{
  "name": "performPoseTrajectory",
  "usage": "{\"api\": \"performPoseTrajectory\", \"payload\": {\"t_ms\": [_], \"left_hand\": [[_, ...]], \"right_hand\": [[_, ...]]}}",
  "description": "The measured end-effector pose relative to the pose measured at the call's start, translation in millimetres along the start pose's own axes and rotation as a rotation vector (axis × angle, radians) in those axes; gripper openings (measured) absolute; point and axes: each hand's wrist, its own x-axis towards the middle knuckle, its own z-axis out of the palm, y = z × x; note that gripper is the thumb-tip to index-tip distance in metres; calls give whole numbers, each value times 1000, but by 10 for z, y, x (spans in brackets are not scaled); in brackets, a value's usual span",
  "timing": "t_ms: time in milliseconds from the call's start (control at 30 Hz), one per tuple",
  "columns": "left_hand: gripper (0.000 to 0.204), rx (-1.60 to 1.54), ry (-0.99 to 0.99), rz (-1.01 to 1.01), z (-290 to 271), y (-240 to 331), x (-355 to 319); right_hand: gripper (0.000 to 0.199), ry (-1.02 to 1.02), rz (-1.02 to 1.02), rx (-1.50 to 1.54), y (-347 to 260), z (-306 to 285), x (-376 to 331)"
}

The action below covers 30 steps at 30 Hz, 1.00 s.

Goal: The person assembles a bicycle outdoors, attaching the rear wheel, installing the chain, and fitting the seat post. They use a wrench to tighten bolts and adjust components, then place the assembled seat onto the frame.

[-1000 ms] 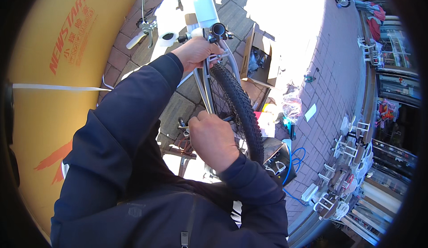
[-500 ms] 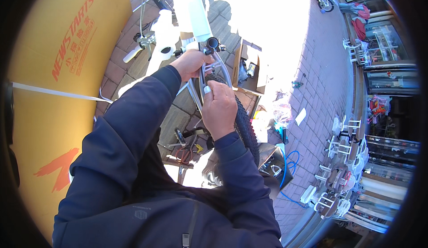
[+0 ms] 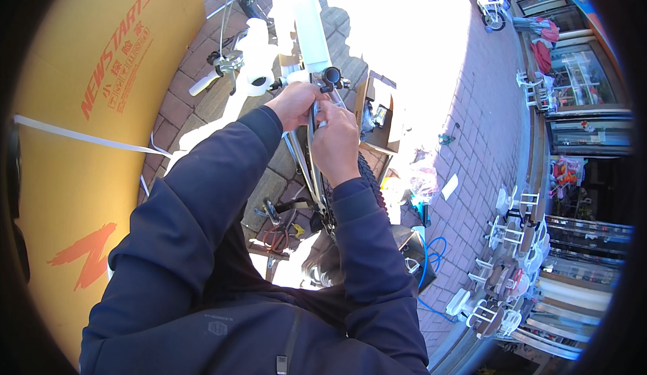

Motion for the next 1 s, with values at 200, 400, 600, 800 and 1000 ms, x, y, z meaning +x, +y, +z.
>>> {"api": "performPoseTrajectory", "payload": {"t_ms": [200, 400, 600, 800, 1000], "left_hand": [[20, -27, 3, -47, -3, -20, 49], [30, -32, -41, -60, 34, -47, 71], [32, -11, -69, -88, 36, -83, 95], [31, -42, -110, -130, 21, -144, 162], [29, -118, -132, -117, 14, -206, 217]], "right_hand": [[34, -3, -47, 52, 12, -16, 4], [36, 46, -19, -26, 30, -12, 0], [40, -47, 151, 293, 63, 10, -10], [43, 93, 122, -15, 86, 22, -20], [39, 89, 248, 79, 79, 23, -4]]}}
